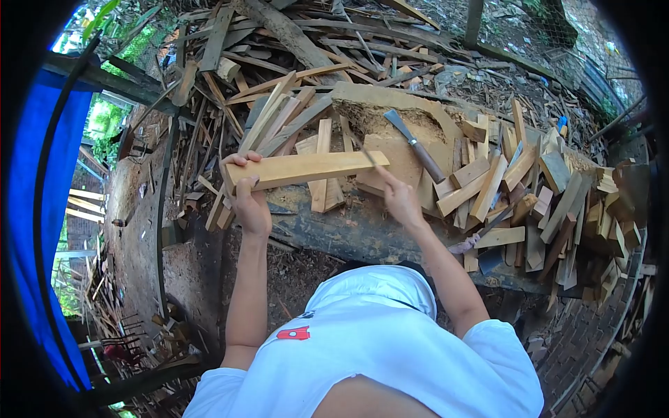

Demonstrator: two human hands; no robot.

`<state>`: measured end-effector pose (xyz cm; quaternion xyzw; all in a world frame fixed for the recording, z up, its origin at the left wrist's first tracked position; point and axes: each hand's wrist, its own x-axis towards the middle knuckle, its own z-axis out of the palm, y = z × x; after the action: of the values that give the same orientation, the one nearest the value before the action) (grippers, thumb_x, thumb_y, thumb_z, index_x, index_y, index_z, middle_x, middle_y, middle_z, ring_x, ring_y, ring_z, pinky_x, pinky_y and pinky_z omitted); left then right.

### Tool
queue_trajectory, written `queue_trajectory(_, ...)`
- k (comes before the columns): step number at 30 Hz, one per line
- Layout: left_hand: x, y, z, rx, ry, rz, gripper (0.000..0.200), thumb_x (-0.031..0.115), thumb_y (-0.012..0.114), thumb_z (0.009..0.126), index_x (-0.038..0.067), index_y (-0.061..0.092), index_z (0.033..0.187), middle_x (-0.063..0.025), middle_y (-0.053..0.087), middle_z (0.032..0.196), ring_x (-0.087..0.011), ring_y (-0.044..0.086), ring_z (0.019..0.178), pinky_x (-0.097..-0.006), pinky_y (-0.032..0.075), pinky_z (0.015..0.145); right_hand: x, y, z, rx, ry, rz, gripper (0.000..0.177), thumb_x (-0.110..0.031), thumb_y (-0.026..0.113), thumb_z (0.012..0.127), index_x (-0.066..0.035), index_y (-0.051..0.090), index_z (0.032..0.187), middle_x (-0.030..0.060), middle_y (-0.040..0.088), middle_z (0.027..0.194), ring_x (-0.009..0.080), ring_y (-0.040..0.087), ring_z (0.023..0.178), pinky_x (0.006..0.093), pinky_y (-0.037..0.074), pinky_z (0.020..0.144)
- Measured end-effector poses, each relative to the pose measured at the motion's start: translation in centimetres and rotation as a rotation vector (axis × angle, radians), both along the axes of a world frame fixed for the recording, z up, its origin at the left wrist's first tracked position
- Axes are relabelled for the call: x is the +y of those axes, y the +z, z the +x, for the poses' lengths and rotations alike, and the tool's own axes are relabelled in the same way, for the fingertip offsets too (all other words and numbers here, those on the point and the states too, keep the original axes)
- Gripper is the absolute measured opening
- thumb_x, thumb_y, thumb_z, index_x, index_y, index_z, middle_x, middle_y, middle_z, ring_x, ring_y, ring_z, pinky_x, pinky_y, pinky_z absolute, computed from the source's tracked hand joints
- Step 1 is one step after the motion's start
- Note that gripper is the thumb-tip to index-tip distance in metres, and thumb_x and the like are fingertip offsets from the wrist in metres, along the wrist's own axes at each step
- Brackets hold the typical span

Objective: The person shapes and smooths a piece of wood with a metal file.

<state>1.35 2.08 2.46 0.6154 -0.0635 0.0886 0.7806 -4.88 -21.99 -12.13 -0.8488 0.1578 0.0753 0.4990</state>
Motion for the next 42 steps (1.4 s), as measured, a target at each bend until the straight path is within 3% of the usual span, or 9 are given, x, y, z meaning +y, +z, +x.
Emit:
queue_trajectory(2,-0.1,-0.2,-0.1,-0.001,-0.008,-0.01,0.032,0.002,0.048,0.074,0.01,0.042,0.104,-0.0106,0.048,0.105,-0.0224,0.046,0.107,-0.0386,0.032,0.105,-0.7,-3.8,0.4,-0.154,-0.031,-0.091,0.043,-0.013,0.048,0.095,-0.023,0.055,0.136,0.0269,0.065,0.092,0.0415,0.066,0.087,0.0463,0.05,0.075)
queue_trajectory(7,-0.1,-0.1,0.2,0.0,-0.011,-0.013,0.033,0.002,0.048,0.074,0.01,0.041,0.105,-0.0106,0.048,0.105,-0.0221,0.046,0.107,-0.0384,0.032,0.105,1.8,1.4,-0.7,-0.228,0.032,-0.048,0.043,-0.014,0.046,0.095,-0.024,0.055,0.136,0.0271,0.064,0.086,0.0429,0.065,0.082,0.0487,0.049,0.071)
queue_trajectory(14,0.0,-0.2,-0.3,-0.006,-0.031,-0.016,0.033,0.002,0.048,0.074,0.01,0.041,0.105,-0.0103,0.048,0.105,-0.0216,0.046,0.108,-0.0379,0.032,0.105,-1.0,-4.2,0.5,-0.045,-0.079,-0.127,0.043,-0.016,0.047,0.094,-0.028,0.056,0.135,0.027,0.066,0.092,0.0439,0.065,0.086,0.0528,0.05,0.077)
queue_trajectory(18,0.0,-0.2,-0.5,-0.006,-0.013,-0.015,0.032,0.002,0.048,0.074,0.01,0.042,0.105,-0.01,0.048,0.105,-0.0214,0.046,0.108,-0.038,0.032,0.105,1.2,-1.9,-0.4,-0.216,-0.037,-0.048,0.042,-0.018,0.046,0.095,-0.029,0.055,0.135,0.0266,0.066,0.091,0.0449,0.064,0.087,0.0534,0.05,0.078)
queue_trajectory(23,0.1,-0.4,-0.5,-0.014,-0.017,0.006,0.032,0.001,0.048,0.074,0.01,0.042,0.104,-0.0096,0.048,0.105,-0.0206,0.046,0.107,-0.037,0.032,0.105,-1.5,-6.1,0.5,-0.099,-0.092,-0.106,0.044,-0.018,0.047,0.094,-0.029,0.054,0.136,0.0265,0.066,0.093,0.0438,0.064,0.088,0.0522,0.05,0.078)
queue_trajectory(29,0.0,-0.3,-0.8,-0.036,-0.013,0.019,0.032,0.002,0.048,0.074,0.01,0.042,0.104,-0.0103,0.049,0.105,-0.0196,0.046,0.106,-0.0351,0.032,0.104,-0.5,-4.1,-0.7,-0.079,-0.069,-0.074,0.046,-0.017,0.046,0.094,-0.028,0.053,0.138,0.0257,0.066,0.1,0.0437,0.064,0.093,0.0529,0.049,0.083)
queue_trajectory(32,0.3,-0.7,-0.6,-0.042,-0.019,0.022,0.032,0.003,0.049,0.074,0.01,0.042,0.104,-0.0106,0.049,0.105,-0.0193,0.047,0.106,-0.0356,0.032,0.103,-1.7,-8.4,-0.5,-0.116,-0.115,-0.073,0.046,-0.017,0.045,0.094,-0.028,0.052,0.138,0.027,0.065,0.098,0.0446,0.063,0.092,0.0525,0.049,0.081)
queue_trajectory(36,0.5,-1.1,-0.6,-0.04,-0.01,0.003,0.031,0.003,0.049,0.075,0.01,0.042,0.104,-0.0105,0.049,0.106,-0.0192,0.046,0.106,-0.0353,0.032,0.104,0.0,-3.8,-0.5,-0.121,-0.079,-0.037,0.044,-0.019,0.044,0.096,-0.029,0.052,0.138,0.0282,0.064,0.098,0.0456,0.062,0.093,0.0526,0.048,0.082)
queue_trajectory(42,1.4,-2.5,0.0,-0.07,0.084,0.171,0.014,0.016,0.052,0.095,0.012,0.043,0.105,-0.0036,0.052,0.105,-0.0159,0.049,0.106,-0.0344,0.036,0.1,-0.5,-4.4,0.2,-0.19,-0.091,-0.097,0.041,-0.02,0.043,0.097,-0.027,0.053,0.137,0.0276,0.064,0.101,0.0458,0.061,0.096,0.0522,0.048,0.084)
